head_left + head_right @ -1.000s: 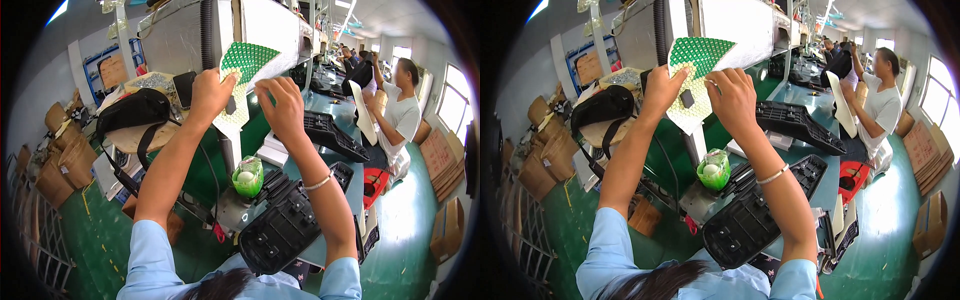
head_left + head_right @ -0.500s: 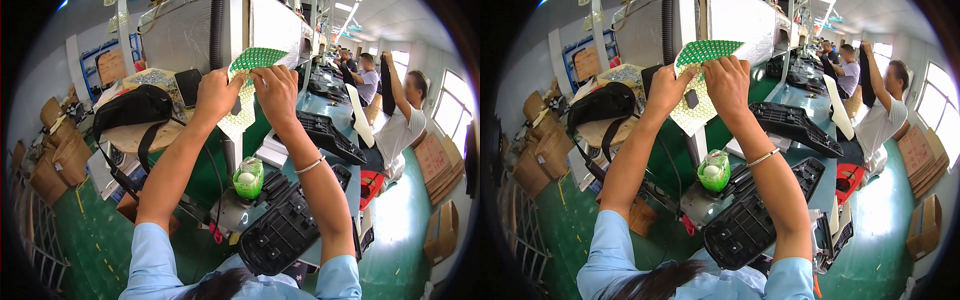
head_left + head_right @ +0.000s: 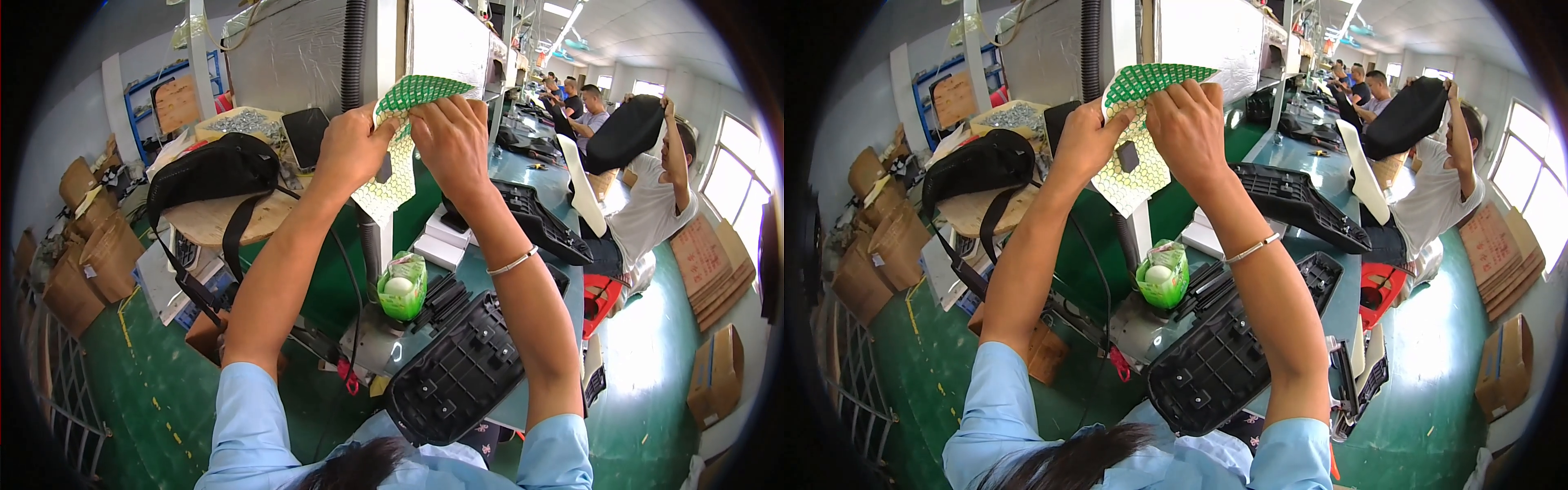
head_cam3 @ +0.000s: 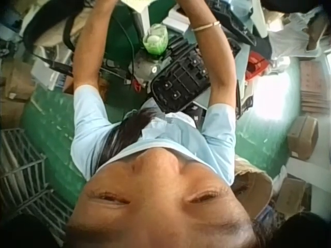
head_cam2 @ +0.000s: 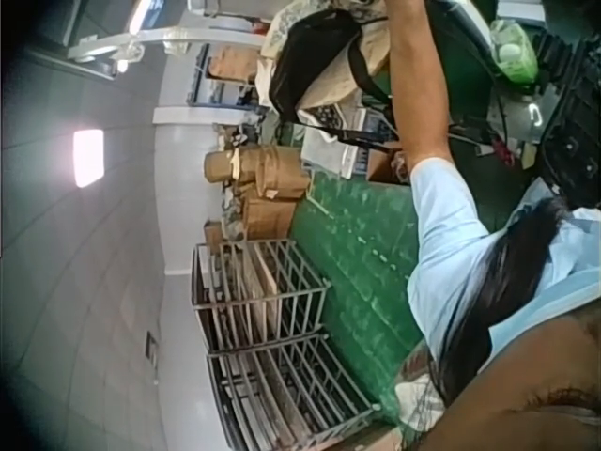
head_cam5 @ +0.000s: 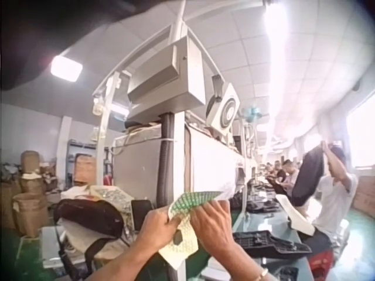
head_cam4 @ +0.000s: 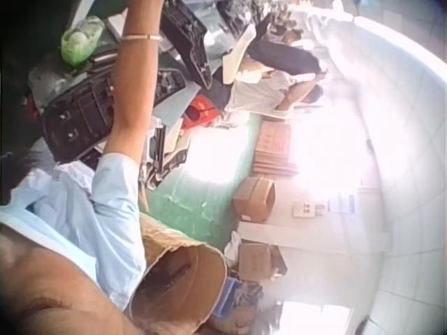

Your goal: Assemble a vehicle seat by stapling the leather or fabric cover to the plastic base and applying identifying labels.

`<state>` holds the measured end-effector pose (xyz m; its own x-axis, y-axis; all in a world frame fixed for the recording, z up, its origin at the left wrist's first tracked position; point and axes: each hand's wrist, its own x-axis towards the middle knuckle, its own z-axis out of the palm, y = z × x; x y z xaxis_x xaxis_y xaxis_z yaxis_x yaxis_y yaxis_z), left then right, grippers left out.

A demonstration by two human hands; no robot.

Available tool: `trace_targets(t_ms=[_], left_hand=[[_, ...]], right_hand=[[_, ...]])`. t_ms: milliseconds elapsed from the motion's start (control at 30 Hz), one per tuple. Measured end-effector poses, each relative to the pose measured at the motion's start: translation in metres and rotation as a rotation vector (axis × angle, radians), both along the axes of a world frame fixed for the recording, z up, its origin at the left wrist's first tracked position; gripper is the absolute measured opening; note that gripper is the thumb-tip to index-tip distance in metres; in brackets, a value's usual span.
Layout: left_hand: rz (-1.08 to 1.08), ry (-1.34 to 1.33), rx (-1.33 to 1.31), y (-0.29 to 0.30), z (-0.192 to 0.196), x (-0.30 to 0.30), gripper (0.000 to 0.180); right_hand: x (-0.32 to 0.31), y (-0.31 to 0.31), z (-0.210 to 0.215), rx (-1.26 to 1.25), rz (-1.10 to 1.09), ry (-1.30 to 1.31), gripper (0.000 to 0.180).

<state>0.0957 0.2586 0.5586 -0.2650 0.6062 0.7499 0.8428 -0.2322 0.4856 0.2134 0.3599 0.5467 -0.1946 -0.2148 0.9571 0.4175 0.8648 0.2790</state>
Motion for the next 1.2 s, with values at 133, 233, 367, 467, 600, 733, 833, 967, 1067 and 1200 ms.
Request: trace_targets(t_ms=[133,233,367,467,600,733,833,967,1067,1200], left_hand=[[-0.043,0.006,0.038,-0.002,-0.003,0.004,0.024],[-0.118,-0.066,0.148,0.001,-0.014,0.005,0.026],[-0.234,-0.170,0.555,-0.005,-0.028,0.015,0.028],[-0.423,-0.322,0.867,-0.041,-0.030,0.054,0.018],[-0.505,-0.241,0.896,-0.063,-0.101,0.078,0.021],[-0.679,-0.605,0.613,-0.084,-0.172,0.102,0.017],[-0.580,-0.766,0.331,-0.109,-0.222,0.111,0.015],[-0.368,-0.964,0.201,-0.137,-0.272,0.120,0.014],[-0.235,-0.977,0.194,-0.158,-0.298,0.118,0.012],[-0.159,-1.271,0.036,-0.175,-0.336,0.116,0.024]], right_hand=[[0.009,-0.006,-0.004,-0.054,0.061,0.052,0.005],[0.027,-0.013,-0.022,-0.168,0.123,0.078,0.006],[0.069,-0.037,-0.064,-0.462,0.213,-0.044,0.005],[0.105,-0.060,-0.088,-0.637,0.246,-0.163,0.005],[0.143,-0.079,-0.130,-0.788,0.104,-0.617,0.006],[0.169,-0.100,-0.169,-0.776,-0.014,-0.906,0.011],[0.169,-0.110,-0.203,-0.691,-0.118,-0.976,0.010],[0.159,-0.118,-0.223,-0.532,-0.248,-1.073,0.008],[0.159,-0.127,-0.220,-0.429,-0.301,-1.167,0.010],[0.155,-0.133,-0.216,-0.291,-0.387,-1.274,0.015]])
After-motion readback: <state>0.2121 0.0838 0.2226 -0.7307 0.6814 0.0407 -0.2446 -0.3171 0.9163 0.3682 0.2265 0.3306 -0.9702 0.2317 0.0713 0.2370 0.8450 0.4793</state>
